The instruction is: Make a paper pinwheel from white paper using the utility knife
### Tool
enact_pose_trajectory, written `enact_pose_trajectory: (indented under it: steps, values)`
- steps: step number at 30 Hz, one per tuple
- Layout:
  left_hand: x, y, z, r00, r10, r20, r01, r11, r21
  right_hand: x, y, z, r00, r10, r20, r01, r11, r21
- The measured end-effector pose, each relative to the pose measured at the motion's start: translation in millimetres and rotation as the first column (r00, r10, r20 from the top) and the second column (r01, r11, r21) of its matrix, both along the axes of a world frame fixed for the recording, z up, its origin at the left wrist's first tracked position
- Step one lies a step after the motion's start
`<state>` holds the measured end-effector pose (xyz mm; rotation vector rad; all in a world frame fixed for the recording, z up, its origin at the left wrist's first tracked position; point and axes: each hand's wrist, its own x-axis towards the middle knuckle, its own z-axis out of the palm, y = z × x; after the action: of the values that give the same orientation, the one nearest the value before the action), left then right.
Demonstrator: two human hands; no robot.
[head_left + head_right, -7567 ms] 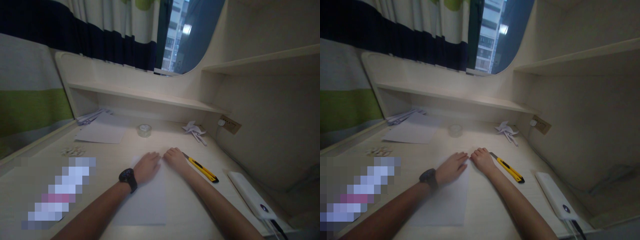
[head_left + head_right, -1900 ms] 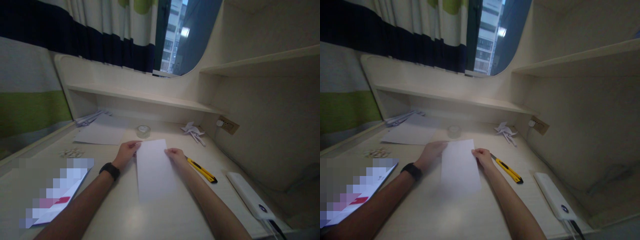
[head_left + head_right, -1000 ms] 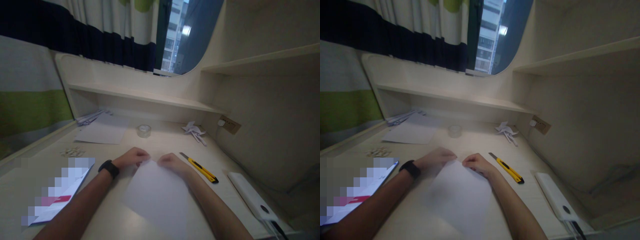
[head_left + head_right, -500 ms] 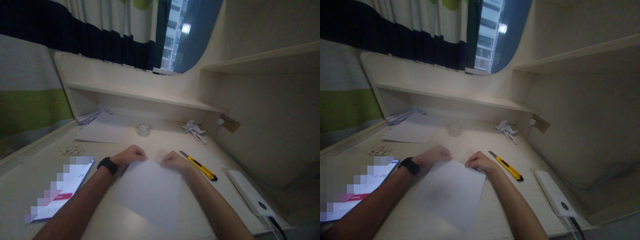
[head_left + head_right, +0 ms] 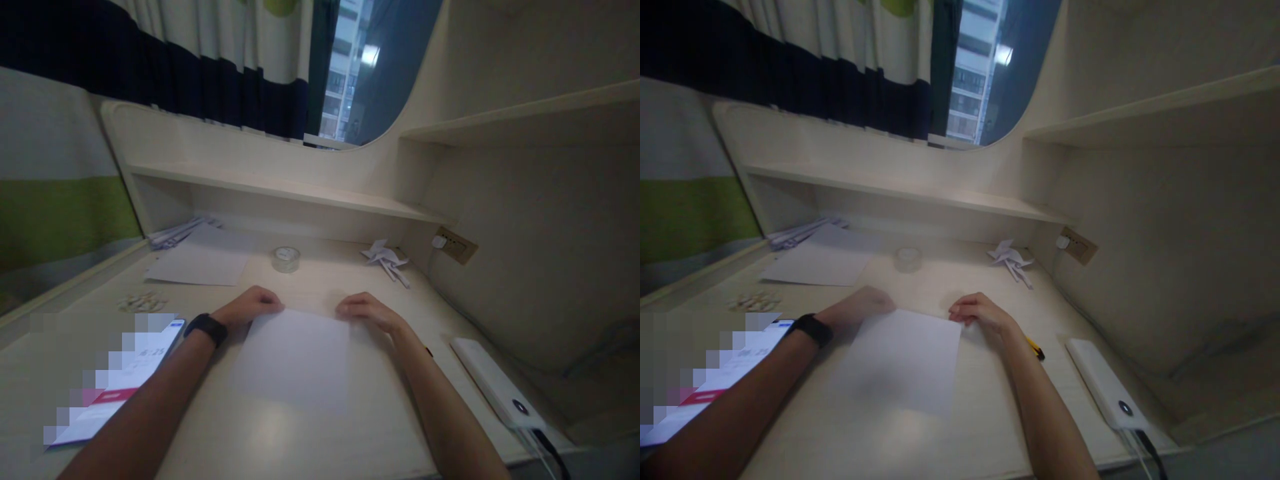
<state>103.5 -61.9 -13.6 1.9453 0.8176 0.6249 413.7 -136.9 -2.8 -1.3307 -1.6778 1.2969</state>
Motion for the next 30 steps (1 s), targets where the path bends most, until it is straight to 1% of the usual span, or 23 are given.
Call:
enact_pose_trajectory:
  steps: [1, 3, 5, 7, 9, 12, 14, 17, 20, 24, 30]
  values:
    - [0.6, 0.2, -0.7, 1.0, 0.001, 0.001, -0.001, 1.0, 0.008, -6.5, 1.7, -3.0, 1.0, 0.012, 0.011, -0.012, 0.999, 0.044]
    - [1.8, 0.2, -1.4, 1.0, 0.003, -0.01, -0.003, 1.0, 0.023, -19.1, 5.2, -10.0, 0.996, 0.04, 0.086, -0.049, 0.994, 0.102]
    - [2.9, -0.6, 0.1, 0.999, -0.002, -0.038, 0.004, 0.999, 0.044, -27.8, 7.4, -15.8, 0.989, 0.042, 0.143, -0.059, 0.991, 0.12]
    - [4.5, -2.6, 3.4, 0.997, -0.022, -0.077, 0.028, 0.997, 0.069, -32.4, 7.3, -18.5, 0.987, 0.03, 0.156, -0.05, 0.991, 0.127]
    - [7.2, -5.9, 7.3, 0.992, -0.047, -0.113, 0.058, 0.994, 0.096, -35.3, 5.2, -17.8, 0.984, 0.027, 0.176, -0.053, 0.987, 0.149]
    - [13.0, -12.2, 10.7, 0.987, -0.085, -0.134, 0.101, 0.988, 0.117, -41.0, 0.0, -13.4, 0.968, 0.043, 0.247, -0.093, 0.977, 0.193]
    - [16.6, -15.9, 10.8, 0.987, -0.102, -0.125, 0.116, 0.987, 0.108, -45.7, -2.9, -10.7, 0.959, 0.052, 0.279, -0.116, 0.969, 0.216]
    - [18.4, -18.3, 9.3, 0.984, -0.124, -0.124, 0.135, 0.987, 0.084, -49.5, -4.1, -9.3, 0.956, 0.033, 0.293, -0.111, 0.96, 0.256]
    - [15.8, -16.8, 8.5, 0.977, -0.154, -0.147, 0.165, 0.984, 0.062, -45.8, -1.2, -10.5, 0.959, 0.003, 0.285, -0.085, 0.957, 0.277]
    - [9.3, -12.9, 11.2, 0.97, -0.18, -0.16, 0.189, 0.981, 0.044, -33.3, 4.3, -11.3, 0.967, -0.015, 0.255, -0.052, 0.965, 0.256]
    - [-5.2, -6.3, 13.5, 0.98, -0.145, -0.134, 0.152, 0.988, 0.039, -13.0, 5.8, -4.6, 0.981, -0.027, 0.19, -0.011, 0.98, 0.197]
